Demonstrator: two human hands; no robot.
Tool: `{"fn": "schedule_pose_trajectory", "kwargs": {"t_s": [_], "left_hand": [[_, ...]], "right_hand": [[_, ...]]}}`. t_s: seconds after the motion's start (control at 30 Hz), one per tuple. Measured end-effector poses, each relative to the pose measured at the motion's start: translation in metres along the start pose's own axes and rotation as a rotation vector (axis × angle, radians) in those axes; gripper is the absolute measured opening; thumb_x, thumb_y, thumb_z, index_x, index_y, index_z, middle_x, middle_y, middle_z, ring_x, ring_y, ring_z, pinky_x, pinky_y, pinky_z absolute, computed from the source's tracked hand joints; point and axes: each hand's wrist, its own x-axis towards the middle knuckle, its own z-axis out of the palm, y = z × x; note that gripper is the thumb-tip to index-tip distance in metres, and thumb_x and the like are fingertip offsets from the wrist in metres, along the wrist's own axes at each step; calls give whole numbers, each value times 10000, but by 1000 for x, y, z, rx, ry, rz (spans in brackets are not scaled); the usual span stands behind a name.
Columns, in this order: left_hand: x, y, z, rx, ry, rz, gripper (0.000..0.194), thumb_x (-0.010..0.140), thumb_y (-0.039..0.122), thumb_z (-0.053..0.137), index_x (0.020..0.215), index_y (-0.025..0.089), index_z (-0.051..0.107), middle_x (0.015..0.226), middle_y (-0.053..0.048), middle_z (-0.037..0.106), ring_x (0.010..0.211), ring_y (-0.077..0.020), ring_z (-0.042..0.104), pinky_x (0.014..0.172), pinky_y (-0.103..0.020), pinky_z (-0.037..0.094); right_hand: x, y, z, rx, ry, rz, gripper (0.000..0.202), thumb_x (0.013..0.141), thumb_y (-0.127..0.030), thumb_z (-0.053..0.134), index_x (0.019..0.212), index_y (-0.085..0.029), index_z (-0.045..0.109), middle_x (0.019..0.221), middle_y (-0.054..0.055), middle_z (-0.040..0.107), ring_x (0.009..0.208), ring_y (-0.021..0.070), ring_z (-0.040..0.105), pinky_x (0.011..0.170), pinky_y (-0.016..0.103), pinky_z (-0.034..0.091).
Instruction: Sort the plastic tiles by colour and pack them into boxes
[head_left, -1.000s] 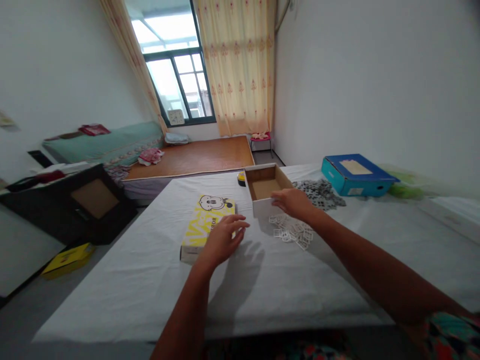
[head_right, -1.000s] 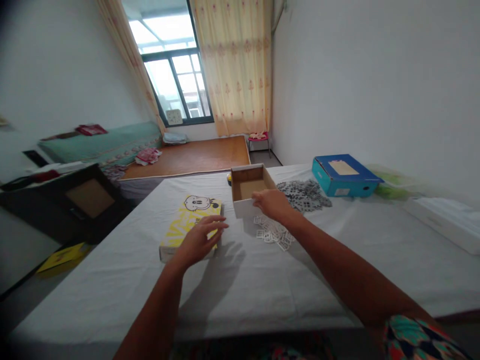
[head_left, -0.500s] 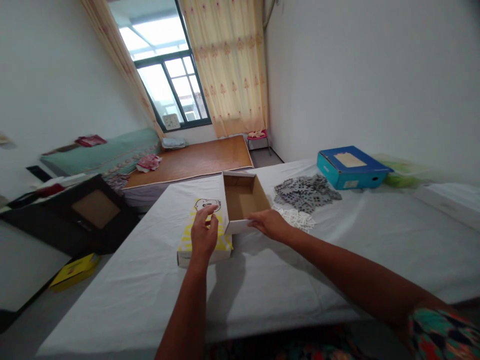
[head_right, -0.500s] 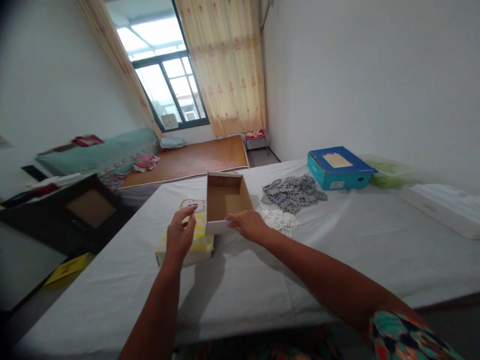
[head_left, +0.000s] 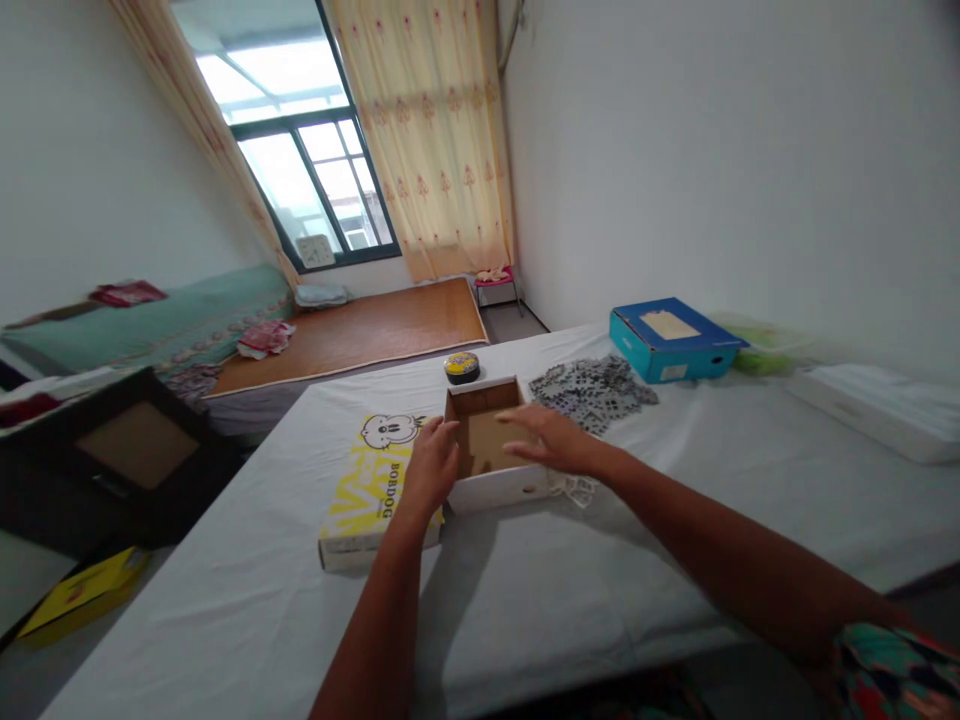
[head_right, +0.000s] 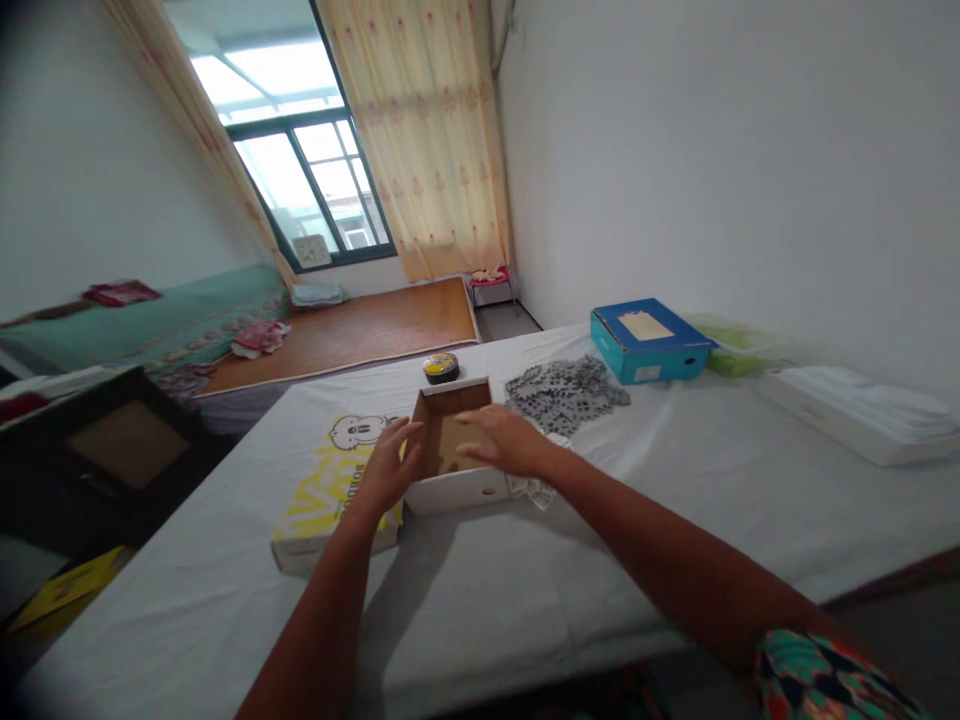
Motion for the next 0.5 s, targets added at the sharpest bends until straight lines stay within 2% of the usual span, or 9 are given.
{"fn": "schedule_pose_trajectory", "kwargs": {"t_s": [0.07, 0.1, 0.17, 0.23, 0.33, 0.5], "left_hand": [[5, 5, 0, 47, 8, 34, 329, 813, 185, 534, 1114, 203, 666, 1263, -120, 576, 1219, -276, 528, 1071, -506, 412], [8, 9, -1, 56, 8, 53, 324, 817, 186, 532, 1110, 210, 670, 1258, -115, 579, 1215, -274, 530, 1073, -503, 411], [17, 18, 0, 60, 10, 80, 318, 816, 174, 529, 1092, 219, 680, 1243, -107, 590, 1203, -270, 539, 1075, -499, 411], [26, 24, 1, 63, 23, 92, 317, 813, 161, 524, 1079, 217, 687, 1245, -108, 595, 1199, -272, 542, 1076, -500, 409], [33, 24, 5, 51, 58, 93, 305, 822, 152, 512, 1053, 225, 697, 1241, -98, 604, 1182, -262, 555, 1065, -485, 423], [27, 9, 6, 9, 132, 83, 269, 846, 158, 501, 1000, 239, 705, 1190, -70, 640, 1148, -233, 575, 1026, -450, 456]], "right_hand": [[-1, 54, -24, -137, 92, 176, 513, 908, -472, 546, 1336, -189, 542, 1322, 133, 594, 1233, 243, 513, 1046, 422, 389], [-3, 83, -35, -239, 93, 285, 576, 880, -492, 574, 1366, -188, 516, 1384, 150, 538, 1285, 273, 462, 1062, 453, 366], [-9, 136, -51, -410, 4, 506, 849, 759, -574, 681, 1474, -227, 382, 1519, 167, 368, 1373, 364, 328, 1060, 542, 334], [-14, 177, -55, -468, -135, 642, 1071, 638, -617, 758, 1528, -300, 254, 1597, 145, 197, 1411, 436, 213, 1044, 610, 308], [-17, 210, -45, -450, -294, 700, 1180, 569, -645, 780, 1543, -318, 200, 1615, 150, 108, 1420, 468, 161, 1063, 605, 274], [-11, 219, -33, -479, -326, 654, 1080, 573, -569, 799, 1503, -294, 326, 1568, 153, 246, 1364, 401, 335, 1088, 495, 289]]}}
